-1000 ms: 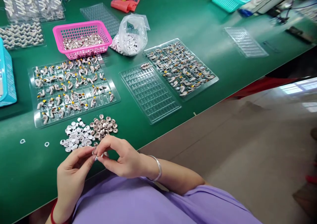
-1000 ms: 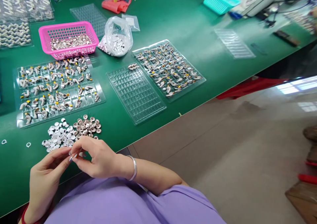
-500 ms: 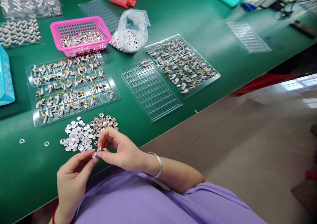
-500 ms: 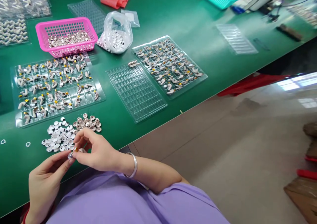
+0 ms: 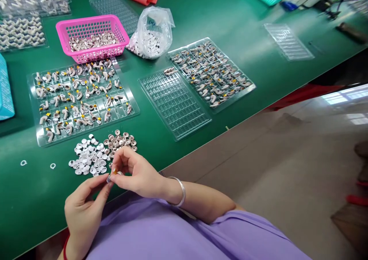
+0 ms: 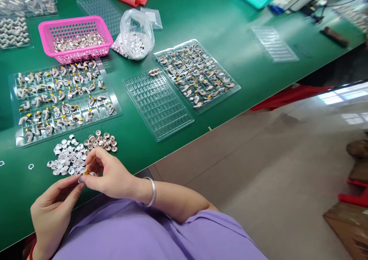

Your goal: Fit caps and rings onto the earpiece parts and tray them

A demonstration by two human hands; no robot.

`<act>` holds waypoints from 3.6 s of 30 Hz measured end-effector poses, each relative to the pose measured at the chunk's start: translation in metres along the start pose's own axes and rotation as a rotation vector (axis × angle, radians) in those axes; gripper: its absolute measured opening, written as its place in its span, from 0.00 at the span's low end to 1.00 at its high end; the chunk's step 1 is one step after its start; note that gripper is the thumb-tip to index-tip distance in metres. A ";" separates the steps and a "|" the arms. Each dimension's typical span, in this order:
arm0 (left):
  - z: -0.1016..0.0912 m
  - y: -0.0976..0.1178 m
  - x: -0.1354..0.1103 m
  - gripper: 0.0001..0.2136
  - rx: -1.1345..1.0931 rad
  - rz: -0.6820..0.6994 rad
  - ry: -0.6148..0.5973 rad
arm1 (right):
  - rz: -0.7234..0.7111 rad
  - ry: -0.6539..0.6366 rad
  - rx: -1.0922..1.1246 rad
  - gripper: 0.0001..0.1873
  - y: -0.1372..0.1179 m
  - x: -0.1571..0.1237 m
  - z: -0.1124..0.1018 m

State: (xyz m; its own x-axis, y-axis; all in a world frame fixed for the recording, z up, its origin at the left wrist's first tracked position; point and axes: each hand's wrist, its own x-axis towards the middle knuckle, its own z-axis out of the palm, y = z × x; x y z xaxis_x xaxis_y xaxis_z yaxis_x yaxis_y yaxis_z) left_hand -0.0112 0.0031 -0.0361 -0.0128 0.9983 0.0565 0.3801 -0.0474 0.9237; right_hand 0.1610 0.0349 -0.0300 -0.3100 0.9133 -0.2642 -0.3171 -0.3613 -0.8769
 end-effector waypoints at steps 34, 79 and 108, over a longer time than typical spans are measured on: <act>-0.004 -0.007 0.002 0.09 -0.044 0.057 0.011 | 0.002 -0.199 -0.069 0.12 0.006 0.007 -0.010; 0.020 0.003 0.051 0.06 0.360 0.303 -0.042 | 0.038 -0.001 -0.036 0.14 0.004 -0.007 -0.045; 0.009 0.010 0.013 0.06 -0.343 -0.267 -0.131 | -0.344 -0.002 -0.466 0.03 0.003 -0.005 -0.020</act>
State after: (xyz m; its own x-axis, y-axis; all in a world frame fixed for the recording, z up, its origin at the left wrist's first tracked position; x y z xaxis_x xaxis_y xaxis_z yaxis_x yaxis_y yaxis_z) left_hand 0.0008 0.0163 -0.0295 0.0565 0.9719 -0.2286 0.0507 0.2259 0.9728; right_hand 0.1802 0.0328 -0.0391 -0.2607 0.9630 0.0679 0.0285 0.0780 -0.9965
